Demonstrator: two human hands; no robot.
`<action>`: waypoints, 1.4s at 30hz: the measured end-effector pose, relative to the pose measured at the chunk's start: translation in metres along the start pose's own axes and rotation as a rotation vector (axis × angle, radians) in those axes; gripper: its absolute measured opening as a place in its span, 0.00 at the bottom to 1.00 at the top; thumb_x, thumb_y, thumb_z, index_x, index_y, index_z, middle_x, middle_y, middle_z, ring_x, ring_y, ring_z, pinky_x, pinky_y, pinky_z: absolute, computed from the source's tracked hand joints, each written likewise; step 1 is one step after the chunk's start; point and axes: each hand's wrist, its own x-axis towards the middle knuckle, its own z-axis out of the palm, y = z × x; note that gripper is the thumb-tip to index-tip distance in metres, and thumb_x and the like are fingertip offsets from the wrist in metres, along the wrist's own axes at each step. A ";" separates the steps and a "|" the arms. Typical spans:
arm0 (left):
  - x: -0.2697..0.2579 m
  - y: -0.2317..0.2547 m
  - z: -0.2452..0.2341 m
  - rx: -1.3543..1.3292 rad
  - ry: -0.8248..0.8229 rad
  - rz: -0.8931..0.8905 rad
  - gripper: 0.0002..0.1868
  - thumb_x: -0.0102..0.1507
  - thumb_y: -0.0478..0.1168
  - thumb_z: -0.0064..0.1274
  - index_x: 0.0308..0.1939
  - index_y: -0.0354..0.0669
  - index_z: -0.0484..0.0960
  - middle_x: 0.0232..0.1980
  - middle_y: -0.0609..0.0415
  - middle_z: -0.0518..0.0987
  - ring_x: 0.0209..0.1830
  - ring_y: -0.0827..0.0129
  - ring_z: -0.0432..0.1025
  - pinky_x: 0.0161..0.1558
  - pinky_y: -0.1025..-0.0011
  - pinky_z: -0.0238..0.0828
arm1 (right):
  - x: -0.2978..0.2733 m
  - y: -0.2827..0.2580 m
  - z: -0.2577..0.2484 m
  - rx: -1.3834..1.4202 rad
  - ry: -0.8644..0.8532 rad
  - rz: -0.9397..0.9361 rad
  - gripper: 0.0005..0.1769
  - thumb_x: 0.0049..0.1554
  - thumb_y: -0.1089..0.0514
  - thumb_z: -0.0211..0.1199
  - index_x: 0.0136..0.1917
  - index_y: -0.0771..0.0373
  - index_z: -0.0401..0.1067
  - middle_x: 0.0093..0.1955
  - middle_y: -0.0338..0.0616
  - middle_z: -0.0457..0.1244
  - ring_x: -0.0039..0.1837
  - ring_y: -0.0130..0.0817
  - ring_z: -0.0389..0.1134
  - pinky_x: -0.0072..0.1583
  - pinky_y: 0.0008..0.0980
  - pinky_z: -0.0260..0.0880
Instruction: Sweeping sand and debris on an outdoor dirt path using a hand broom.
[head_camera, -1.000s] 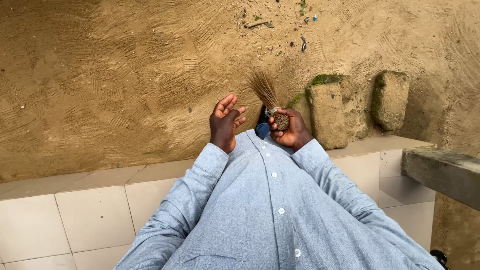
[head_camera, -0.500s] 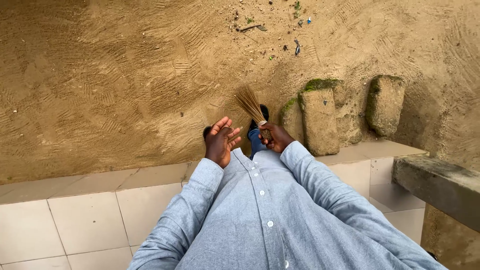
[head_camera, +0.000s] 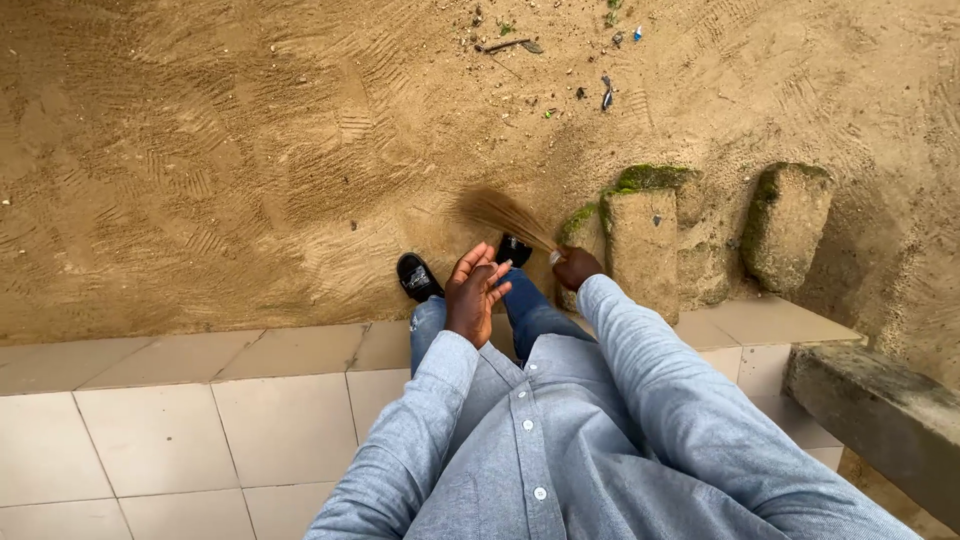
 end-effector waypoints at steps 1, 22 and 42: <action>-0.001 -0.001 -0.002 -0.001 0.009 -0.004 0.33 0.64 0.38 0.48 0.74 0.39 0.63 0.77 0.46 0.66 0.67 0.53 0.71 0.57 0.59 0.70 | -0.009 -0.005 -0.009 0.000 -0.010 0.002 0.34 0.54 0.50 0.64 0.73 0.55 0.70 0.56 0.59 0.69 0.58 0.52 0.72 0.62 0.43 0.70; -0.009 -0.008 0.031 0.148 0.244 0.265 0.29 0.62 0.29 0.50 0.69 0.36 0.69 0.69 0.46 0.73 0.69 0.63 0.68 0.62 0.72 0.70 | 0.008 -0.024 -0.011 0.009 0.317 -0.040 0.33 0.54 0.49 0.64 0.72 0.57 0.69 0.54 0.62 0.70 0.54 0.57 0.71 0.57 0.49 0.70; -0.004 -0.010 0.054 0.126 0.227 0.361 0.30 0.63 0.29 0.52 0.70 0.34 0.67 0.71 0.46 0.72 0.71 0.60 0.68 0.66 0.68 0.66 | 0.004 -0.087 -0.073 0.155 0.168 0.070 0.35 0.55 0.49 0.66 0.74 0.60 0.66 0.67 0.60 0.66 0.66 0.50 0.70 0.68 0.37 0.67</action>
